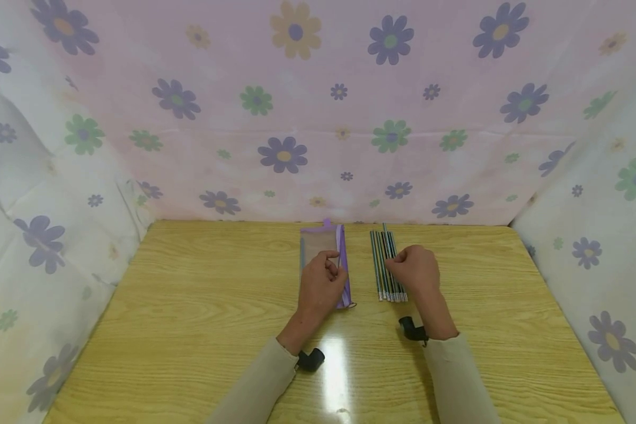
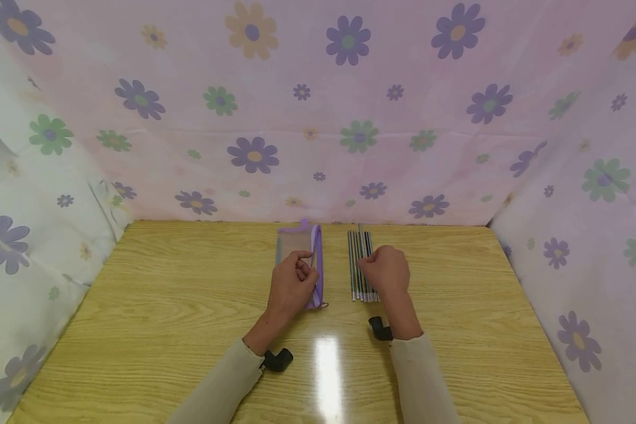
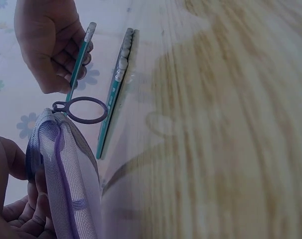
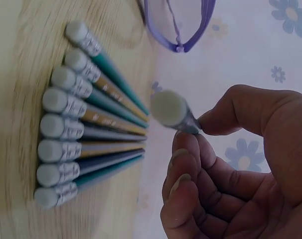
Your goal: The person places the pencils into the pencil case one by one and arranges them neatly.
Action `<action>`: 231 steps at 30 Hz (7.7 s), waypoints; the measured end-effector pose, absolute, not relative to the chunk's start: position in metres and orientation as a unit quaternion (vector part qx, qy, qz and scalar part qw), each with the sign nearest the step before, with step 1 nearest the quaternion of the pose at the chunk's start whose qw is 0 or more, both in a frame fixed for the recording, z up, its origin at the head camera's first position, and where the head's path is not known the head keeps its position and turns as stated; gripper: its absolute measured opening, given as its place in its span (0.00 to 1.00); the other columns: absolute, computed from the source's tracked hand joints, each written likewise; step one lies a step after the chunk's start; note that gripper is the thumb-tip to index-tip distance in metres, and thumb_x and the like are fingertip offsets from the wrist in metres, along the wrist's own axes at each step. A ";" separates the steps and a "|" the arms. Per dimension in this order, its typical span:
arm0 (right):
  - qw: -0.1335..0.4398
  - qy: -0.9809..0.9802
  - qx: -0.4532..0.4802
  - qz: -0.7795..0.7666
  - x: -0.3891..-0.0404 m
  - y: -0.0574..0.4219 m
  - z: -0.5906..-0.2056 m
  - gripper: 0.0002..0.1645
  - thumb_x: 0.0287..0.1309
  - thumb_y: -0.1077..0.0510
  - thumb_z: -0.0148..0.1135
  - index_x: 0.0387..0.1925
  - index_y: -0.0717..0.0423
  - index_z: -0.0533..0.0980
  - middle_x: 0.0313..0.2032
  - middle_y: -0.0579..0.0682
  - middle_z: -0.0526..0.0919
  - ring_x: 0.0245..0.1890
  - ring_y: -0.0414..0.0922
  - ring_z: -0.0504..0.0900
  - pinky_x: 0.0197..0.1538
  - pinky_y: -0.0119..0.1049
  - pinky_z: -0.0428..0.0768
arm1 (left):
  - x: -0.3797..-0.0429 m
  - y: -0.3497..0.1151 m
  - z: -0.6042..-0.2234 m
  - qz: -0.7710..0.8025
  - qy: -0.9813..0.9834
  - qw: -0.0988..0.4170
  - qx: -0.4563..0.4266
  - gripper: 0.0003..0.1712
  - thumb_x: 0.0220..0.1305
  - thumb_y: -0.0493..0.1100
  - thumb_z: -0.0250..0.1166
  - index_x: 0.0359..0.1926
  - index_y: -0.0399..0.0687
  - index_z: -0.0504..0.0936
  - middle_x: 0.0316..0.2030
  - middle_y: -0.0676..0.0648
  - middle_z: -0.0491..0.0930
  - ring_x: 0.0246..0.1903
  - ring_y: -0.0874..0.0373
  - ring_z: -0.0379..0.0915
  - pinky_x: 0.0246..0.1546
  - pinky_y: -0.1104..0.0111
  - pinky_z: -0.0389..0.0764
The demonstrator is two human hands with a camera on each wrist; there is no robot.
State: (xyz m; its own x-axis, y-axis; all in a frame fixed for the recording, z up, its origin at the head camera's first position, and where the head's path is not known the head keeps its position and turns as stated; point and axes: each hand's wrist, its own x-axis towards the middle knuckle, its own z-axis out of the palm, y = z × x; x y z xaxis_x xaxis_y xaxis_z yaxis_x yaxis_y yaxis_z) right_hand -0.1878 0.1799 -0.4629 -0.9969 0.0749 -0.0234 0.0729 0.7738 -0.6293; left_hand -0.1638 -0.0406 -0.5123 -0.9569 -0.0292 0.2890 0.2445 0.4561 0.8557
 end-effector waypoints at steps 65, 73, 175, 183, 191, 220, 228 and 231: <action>-0.077 -0.828 -0.019 0.555 -0.191 0.125 -0.498 0.14 0.69 0.58 0.66 0.42 0.68 0.87 0.33 0.56 0.89 0.32 0.45 0.84 0.34 0.34 0.79 | -0.163 -0.037 -0.510 -0.530 -0.836 0.122 -0.074 0.21 0.64 0.34 0.66 0.58 0.36 0.83 0.28 0.51 0.80 0.21 0.65 0.75 0.23 0.71 0.78; -0.079 -0.814 -0.024 0.575 -0.192 0.123 -0.500 0.13 0.70 0.60 0.65 0.43 0.68 0.87 0.34 0.57 0.90 0.31 0.43 0.84 0.34 0.33 0.80 | -0.163 -0.035 -0.511 -0.524 -0.841 0.116 -0.073 0.20 0.65 0.36 0.65 0.58 0.38 0.84 0.28 0.53 0.80 0.22 0.65 0.76 0.25 0.70 0.79; 0.036 -0.943 -0.037 0.330 -0.201 0.203 -0.494 0.12 0.67 0.57 0.64 0.41 0.64 0.83 0.37 0.60 0.87 0.34 0.56 0.85 0.42 0.55 0.83 | -0.161 -0.035 -0.512 -0.523 -0.839 0.119 -0.089 0.20 0.68 0.36 0.66 0.59 0.35 0.83 0.28 0.52 0.80 0.21 0.66 0.75 0.25 0.70 0.81; 0.003 -0.945 -0.048 0.324 -0.201 0.206 -0.495 0.15 0.68 0.55 0.66 0.41 0.65 0.84 0.38 0.62 0.88 0.34 0.56 0.86 0.41 0.55 0.84 | -0.161 -0.035 -0.512 -0.518 -0.843 0.118 -0.088 0.20 0.69 0.36 0.66 0.60 0.35 0.83 0.28 0.52 0.80 0.20 0.65 0.75 0.26 0.70 0.80; -0.009 -0.946 -0.057 0.320 -0.203 0.207 -0.498 0.14 0.66 0.55 0.66 0.34 0.63 0.86 0.35 0.61 0.88 0.31 0.54 0.86 0.38 0.54 0.84 | -0.161 -0.035 -0.512 -0.518 -0.844 0.114 -0.085 0.20 0.69 0.36 0.66 0.60 0.35 0.83 0.28 0.52 0.80 0.21 0.65 0.75 0.26 0.70 0.81; -0.047 -0.947 -0.093 0.304 -0.198 0.203 -0.489 0.24 0.66 0.49 0.69 0.19 0.60 0.85 0.15 0.51 0.81 0.14 0.46 0.75 0.19 0.39 0.72 | -0.161 -0.036 -0.511 -0.530 -0.836 0.107 -0.094 0.20 0.69 0.37 0.65 0.60 0.35 0.83 0.28 0.53 0.80 0.20 0.65 0.75 0.26 0.70 0.81; -0.055 -0.946 -0.090 0.307 -0.197 0.204 -0.486 0.24 0.66 0.49 0.69 0.19 0.61 0.85 0.14 0.50 0.80 0.15 0.46 0.76 0.20 0.39 0.72 | -0.161 -0.036 -0.512 -0.527 -0.837 0.110 -0.095 0.20 0.69 0.36 0.65 0.60 0.35 0.83 0.28 0.52 0.80 0.20 0.64 0.75 0.26 0.69 0.80; -0.056 -0.946 -0.089 0.306 -0.197 0.204 -0.485 0.23 0.65 0.49 0.69 0.20 0.61 0.85 0.15 0.50 0.81 0.16 0.46 0.77 0.21 0.39 0.72 | -0.161 -0.036 -0.512 -0.527 -0.837 0.111 -0.095 0.20 0.69 0.37 0.65 0.60 0.35 0.83 0.28 0.52 0.80 0.20 0.64 0.75 0.26 0.70 0.80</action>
State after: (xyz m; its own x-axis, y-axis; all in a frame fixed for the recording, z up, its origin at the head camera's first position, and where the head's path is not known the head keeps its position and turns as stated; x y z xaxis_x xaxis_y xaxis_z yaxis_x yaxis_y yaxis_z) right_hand -0.1975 0.2043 -0.4849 -0.9778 0.1339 -0.1614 0.2031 0.7963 -0.5698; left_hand -0.1609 -0.0361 -0.5123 -0.9573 0.0425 0.2858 0.2760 0.4273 0.8610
